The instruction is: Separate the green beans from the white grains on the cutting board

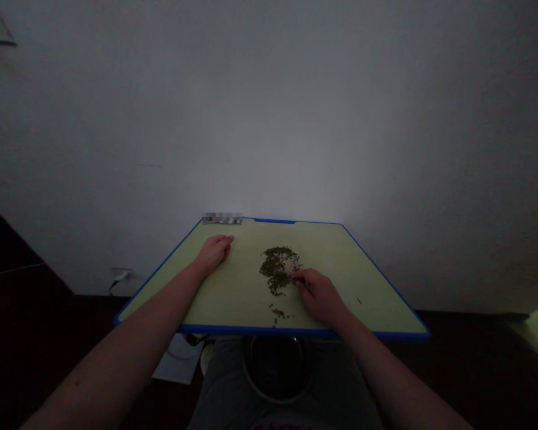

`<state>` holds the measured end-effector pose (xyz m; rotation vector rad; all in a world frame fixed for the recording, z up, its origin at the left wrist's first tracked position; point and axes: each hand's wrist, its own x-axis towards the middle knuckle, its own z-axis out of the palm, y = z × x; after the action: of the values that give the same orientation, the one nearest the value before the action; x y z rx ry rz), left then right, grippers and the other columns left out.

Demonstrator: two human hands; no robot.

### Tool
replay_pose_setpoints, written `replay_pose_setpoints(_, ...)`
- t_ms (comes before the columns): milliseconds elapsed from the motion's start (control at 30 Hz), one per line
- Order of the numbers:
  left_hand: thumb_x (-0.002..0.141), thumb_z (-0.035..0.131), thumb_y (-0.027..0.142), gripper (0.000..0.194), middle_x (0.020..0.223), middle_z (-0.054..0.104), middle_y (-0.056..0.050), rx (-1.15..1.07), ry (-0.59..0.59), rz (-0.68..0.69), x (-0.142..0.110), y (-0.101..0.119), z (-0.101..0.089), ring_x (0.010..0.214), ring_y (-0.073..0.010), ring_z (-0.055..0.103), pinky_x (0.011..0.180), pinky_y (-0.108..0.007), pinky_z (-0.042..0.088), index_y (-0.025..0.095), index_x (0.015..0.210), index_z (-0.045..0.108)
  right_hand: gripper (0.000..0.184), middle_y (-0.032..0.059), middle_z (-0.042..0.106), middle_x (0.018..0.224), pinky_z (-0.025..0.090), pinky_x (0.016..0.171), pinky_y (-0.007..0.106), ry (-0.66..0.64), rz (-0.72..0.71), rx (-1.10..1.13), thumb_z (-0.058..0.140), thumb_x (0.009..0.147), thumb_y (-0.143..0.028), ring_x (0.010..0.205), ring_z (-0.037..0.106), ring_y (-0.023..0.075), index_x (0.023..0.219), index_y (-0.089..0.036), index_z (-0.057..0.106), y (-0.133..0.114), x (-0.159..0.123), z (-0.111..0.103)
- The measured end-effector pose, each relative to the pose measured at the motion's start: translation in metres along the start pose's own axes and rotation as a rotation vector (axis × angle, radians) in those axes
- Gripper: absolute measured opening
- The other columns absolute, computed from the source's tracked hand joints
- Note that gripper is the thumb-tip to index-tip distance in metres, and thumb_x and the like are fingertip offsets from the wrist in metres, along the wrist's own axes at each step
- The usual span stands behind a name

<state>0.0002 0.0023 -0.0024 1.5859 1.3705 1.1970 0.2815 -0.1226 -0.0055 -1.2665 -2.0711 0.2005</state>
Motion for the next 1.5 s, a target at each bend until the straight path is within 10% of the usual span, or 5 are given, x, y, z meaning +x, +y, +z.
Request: replay_pose_setpoints(1500, 0.072, 0.048, 0.049, 0.038, 0.037, 0.037, 0.005, -0.029, -0.006, -0.012, 0.0025, -0.0039, 0.0, 0.035, -0.0087, 0.032, 0.041, -0.025, 0.026, 0.019, 0.048, 0.043, 0.019, 0.0063, 0.062, 0.089, 0.042, 0.075, 0.031, -0.052, -0.042, 0.016, 0.046, 0.082, -0.015, 0.083, 0.054, 0.017, 0.096, -0.017, 0.06, -0.0025, 0.0068, 0.0055)
